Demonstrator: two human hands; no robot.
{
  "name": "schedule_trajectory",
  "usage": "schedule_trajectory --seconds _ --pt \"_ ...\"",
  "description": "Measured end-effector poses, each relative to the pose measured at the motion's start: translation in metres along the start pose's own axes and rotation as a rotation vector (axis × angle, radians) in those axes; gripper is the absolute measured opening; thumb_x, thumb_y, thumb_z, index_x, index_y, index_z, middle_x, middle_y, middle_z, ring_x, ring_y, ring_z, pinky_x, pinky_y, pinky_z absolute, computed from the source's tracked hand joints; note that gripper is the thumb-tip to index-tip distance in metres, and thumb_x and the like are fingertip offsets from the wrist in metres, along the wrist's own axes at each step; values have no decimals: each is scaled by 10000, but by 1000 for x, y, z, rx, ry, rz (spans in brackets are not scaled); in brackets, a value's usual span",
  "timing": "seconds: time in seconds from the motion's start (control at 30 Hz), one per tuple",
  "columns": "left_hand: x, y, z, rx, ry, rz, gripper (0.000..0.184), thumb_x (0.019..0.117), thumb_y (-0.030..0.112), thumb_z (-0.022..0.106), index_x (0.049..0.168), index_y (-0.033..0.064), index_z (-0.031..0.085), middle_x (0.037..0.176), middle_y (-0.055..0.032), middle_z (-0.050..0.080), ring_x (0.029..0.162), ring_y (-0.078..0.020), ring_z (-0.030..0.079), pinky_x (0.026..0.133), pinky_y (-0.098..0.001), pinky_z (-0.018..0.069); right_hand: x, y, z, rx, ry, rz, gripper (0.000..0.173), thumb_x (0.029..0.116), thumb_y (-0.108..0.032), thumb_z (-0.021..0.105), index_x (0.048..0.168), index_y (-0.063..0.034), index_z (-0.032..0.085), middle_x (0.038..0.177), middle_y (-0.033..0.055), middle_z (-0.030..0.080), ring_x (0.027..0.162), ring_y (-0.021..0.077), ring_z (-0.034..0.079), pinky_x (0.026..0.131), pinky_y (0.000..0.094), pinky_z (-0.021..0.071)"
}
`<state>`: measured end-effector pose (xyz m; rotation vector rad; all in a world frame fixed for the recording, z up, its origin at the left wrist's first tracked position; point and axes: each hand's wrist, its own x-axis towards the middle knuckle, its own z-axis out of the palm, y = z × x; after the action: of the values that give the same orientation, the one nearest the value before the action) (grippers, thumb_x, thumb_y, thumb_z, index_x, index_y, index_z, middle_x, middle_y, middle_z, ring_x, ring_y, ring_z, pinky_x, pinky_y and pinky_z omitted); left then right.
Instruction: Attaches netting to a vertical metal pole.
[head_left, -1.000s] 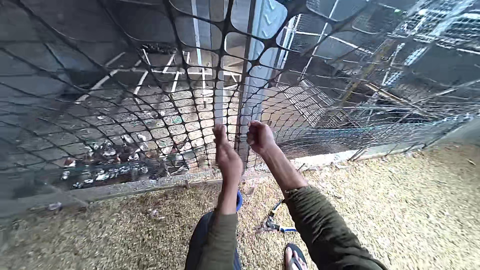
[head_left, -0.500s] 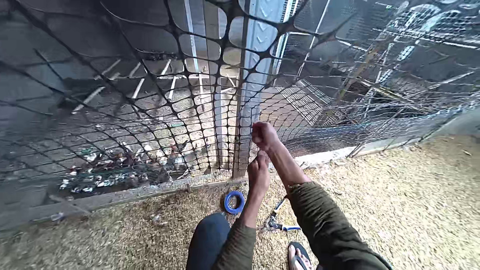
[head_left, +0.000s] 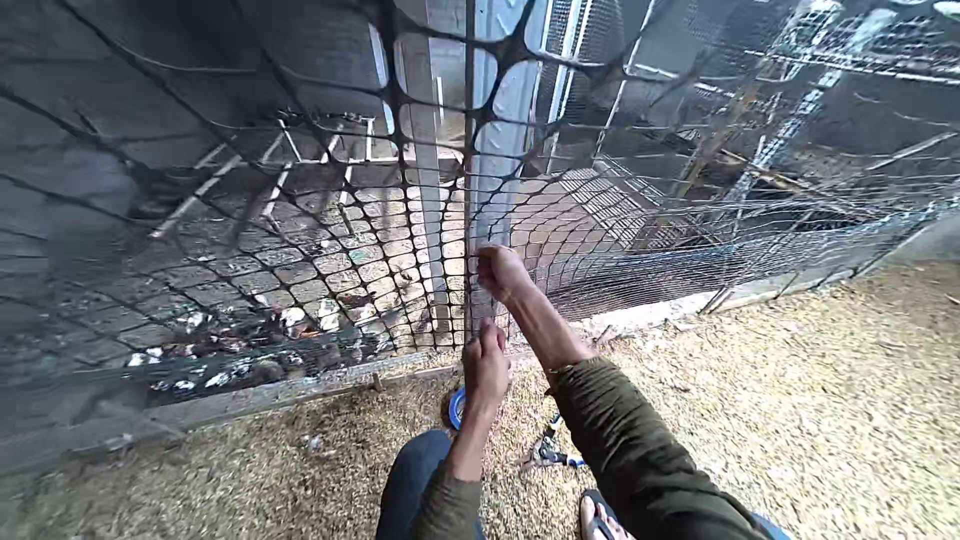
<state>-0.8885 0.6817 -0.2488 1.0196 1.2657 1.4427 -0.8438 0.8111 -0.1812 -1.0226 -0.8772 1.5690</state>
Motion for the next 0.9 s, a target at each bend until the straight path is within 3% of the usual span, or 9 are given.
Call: schedule_trajectory --seconds 0.13,0.3,0.63,0.7,0.8,0.9 --pt "-4 -2 22 28 -55 3 499 1113 310 258 700 140 480 538 70 349 459 -86 362 472 -285 362 1 -14 -21 46 78 -27 235 1006 -101 483 773 -134 476 526 -73 352 402 35 310 398 198 312" --pt "-10 -1 50 14 -82 -27 495 1117 290 259 699 139 477 540 68 336 460 -84 352 471 -279 350 4 -28 -43 -7 118 -50 210 990 -99 495 782 -129 497 546 -66 378 408 34 315 397 201 308" --pt "-13 -2 55 -18 -84 -55 501 1127 301 251 708 130 467 533 58 328 452 -95 352 466 -283 354 25 -34 -40 -95 179 -36 208 979 -69 474 776 -115 480 568 -51 396 418 48 334 397 213 302" --pt "-14 -3 54 -17 -80 -61 504 1128 306 253 709 131 471 532 57 331 451 -97 354 466 -285 354 29 -33 -37 -102 191 -49 167 969 -55 491 809 -102 496 595 -36 425 438 57 364 410 225 329" --pt "-17 -3 50 -22 -78 -63 500 1128 305 259 711 130 474 531 60 331 450 -92 357 464 -280 364 34 -36 -30 -72 202 -58 24 965 -43 526 961 -48 549 742 32 521 571 117 496 526 304 462" --pt "-22 -5 49 1 -82 -64 502 1127 302 255 710 128 474 534 57 341 454 -96 364 471 -285 368 33 -41 -26 -47 201 -26 34 980 -66 526 950 -67 543 706 11 507 536 97 474 492 271 437"
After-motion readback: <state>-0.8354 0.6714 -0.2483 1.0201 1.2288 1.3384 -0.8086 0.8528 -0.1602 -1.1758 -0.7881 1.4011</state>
